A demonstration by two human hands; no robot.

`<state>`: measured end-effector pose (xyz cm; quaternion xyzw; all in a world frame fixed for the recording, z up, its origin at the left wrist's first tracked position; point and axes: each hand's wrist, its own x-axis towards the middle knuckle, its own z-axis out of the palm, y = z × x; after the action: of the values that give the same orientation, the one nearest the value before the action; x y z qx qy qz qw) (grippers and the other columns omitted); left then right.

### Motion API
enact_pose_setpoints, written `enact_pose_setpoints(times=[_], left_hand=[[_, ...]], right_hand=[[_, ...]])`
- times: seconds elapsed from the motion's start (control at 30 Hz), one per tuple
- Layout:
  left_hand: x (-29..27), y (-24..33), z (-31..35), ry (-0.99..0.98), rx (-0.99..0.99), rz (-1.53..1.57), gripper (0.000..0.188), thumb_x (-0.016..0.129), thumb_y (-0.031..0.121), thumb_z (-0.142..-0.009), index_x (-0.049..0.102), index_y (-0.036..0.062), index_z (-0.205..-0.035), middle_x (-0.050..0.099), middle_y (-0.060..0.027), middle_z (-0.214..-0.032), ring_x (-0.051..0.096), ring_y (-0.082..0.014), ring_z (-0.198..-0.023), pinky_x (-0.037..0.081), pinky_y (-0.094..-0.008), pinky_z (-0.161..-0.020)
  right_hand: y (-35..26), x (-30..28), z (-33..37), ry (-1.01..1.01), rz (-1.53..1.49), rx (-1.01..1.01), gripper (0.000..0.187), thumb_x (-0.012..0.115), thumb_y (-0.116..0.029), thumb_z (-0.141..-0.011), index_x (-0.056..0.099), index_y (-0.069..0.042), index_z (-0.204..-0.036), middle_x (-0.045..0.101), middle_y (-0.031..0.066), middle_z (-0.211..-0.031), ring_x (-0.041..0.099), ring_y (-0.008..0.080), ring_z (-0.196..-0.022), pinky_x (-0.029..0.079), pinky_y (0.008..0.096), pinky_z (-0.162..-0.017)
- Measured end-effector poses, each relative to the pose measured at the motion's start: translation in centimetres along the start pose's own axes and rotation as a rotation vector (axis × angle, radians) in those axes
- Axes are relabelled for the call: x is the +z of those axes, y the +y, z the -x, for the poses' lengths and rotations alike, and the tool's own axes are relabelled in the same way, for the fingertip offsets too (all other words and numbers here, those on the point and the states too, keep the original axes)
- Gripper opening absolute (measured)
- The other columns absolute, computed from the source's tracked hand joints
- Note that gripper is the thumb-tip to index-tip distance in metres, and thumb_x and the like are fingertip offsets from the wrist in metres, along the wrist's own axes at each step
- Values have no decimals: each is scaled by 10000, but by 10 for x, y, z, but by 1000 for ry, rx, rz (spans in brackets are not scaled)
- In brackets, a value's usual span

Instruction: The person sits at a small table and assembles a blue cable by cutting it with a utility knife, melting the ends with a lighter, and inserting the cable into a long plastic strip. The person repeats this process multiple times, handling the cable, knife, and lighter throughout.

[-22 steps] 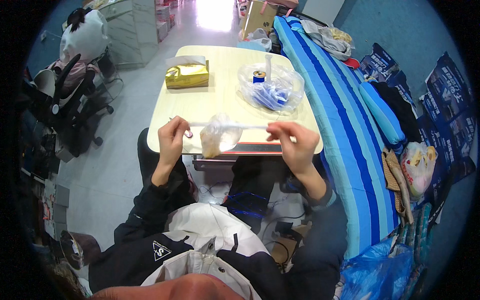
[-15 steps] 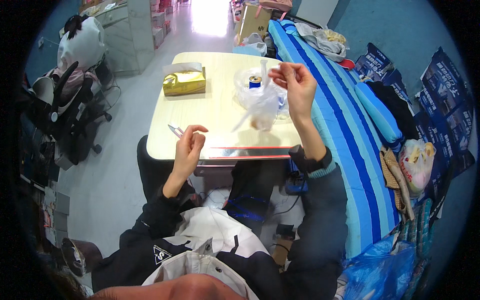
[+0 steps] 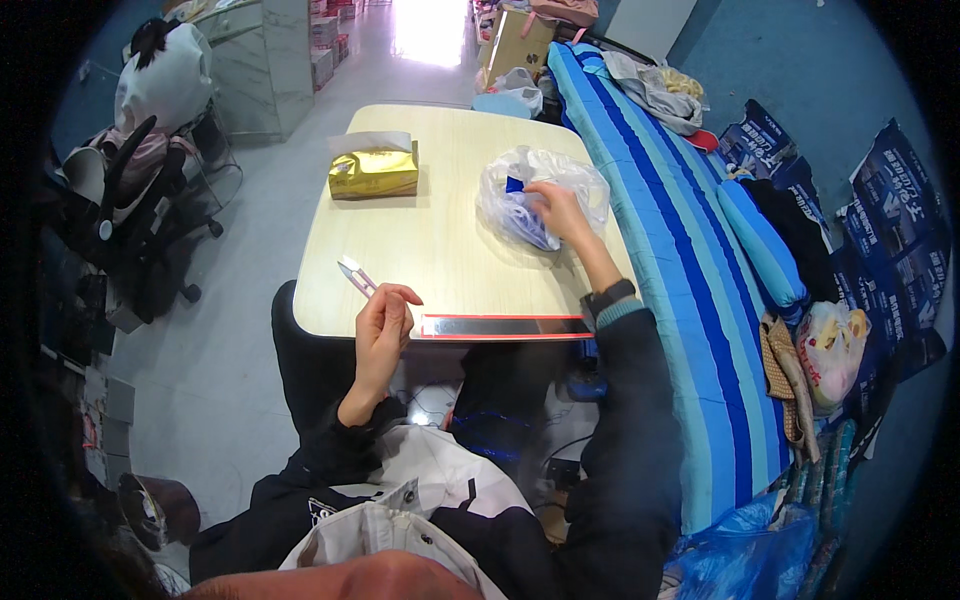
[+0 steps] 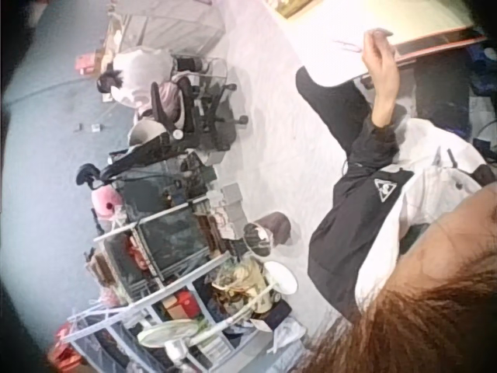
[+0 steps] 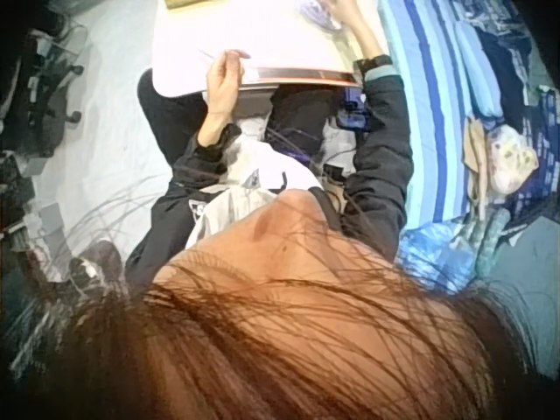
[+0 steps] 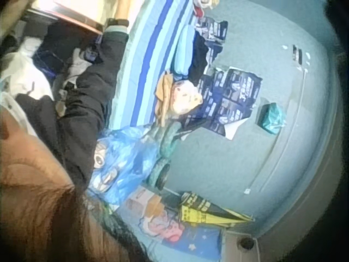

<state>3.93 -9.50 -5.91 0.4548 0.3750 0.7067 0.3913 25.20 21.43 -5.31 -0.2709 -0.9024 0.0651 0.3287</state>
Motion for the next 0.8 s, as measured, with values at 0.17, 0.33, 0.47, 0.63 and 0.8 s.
enact_pose_setpoints(times=[0.17,0.33,0.47,0.63,0.8], left_hand=[[10,4,-6,74,-69,82,308,446,286,-1020,557,16,-921,323,81,-595,261,-11,-521,194,-199,-468],[9,5,-10,96,-95,187,440,373,422,-1020,522,8,-1025,320,70,-616,247,-10,-511,196,-186,-452],[-4,10,-10,-27,-188,453,844,182,763,-876,396,26,-1227,367,23,-736,253,-23,-591,206,-158,-480],[-6,16,-4,-140,-163,345,949,142,832,-801,326,37,-1287,386,-10,-783,249,-37,-605,215,-165,-496],[2,20,11,-199,-132,148,1016,120,863,-754,273,47,-1340,381,-2,-822,233,-39,-614,208,-171,-518]], right_hand=[[26,-12,-49,260,188,300,334,499,107,-728,719,-21,-944,661,198,-1058,655,311,-985,522,356,-834],[38,12,-47,390,226,173,447,495,83,-726,647,-36,-1129,599,180,-1235,597,328,-1097,463,346,-937],[-14,15,-17,275,323,124,465,585,-5,-795,557,-54,-1256,505,226,-1319,493,357,-1205,393,386,-992],[-186,-12,71,108,-434,394,255,577,-114,-920,561,-45,-1165,594,44,-902,536,92,-751,424,198,-674],[-293,18,120,40,-806,462,146,562,-5,-906,530,11,-1047,492,-24,-784,490,33,-713,403,158,-643]])
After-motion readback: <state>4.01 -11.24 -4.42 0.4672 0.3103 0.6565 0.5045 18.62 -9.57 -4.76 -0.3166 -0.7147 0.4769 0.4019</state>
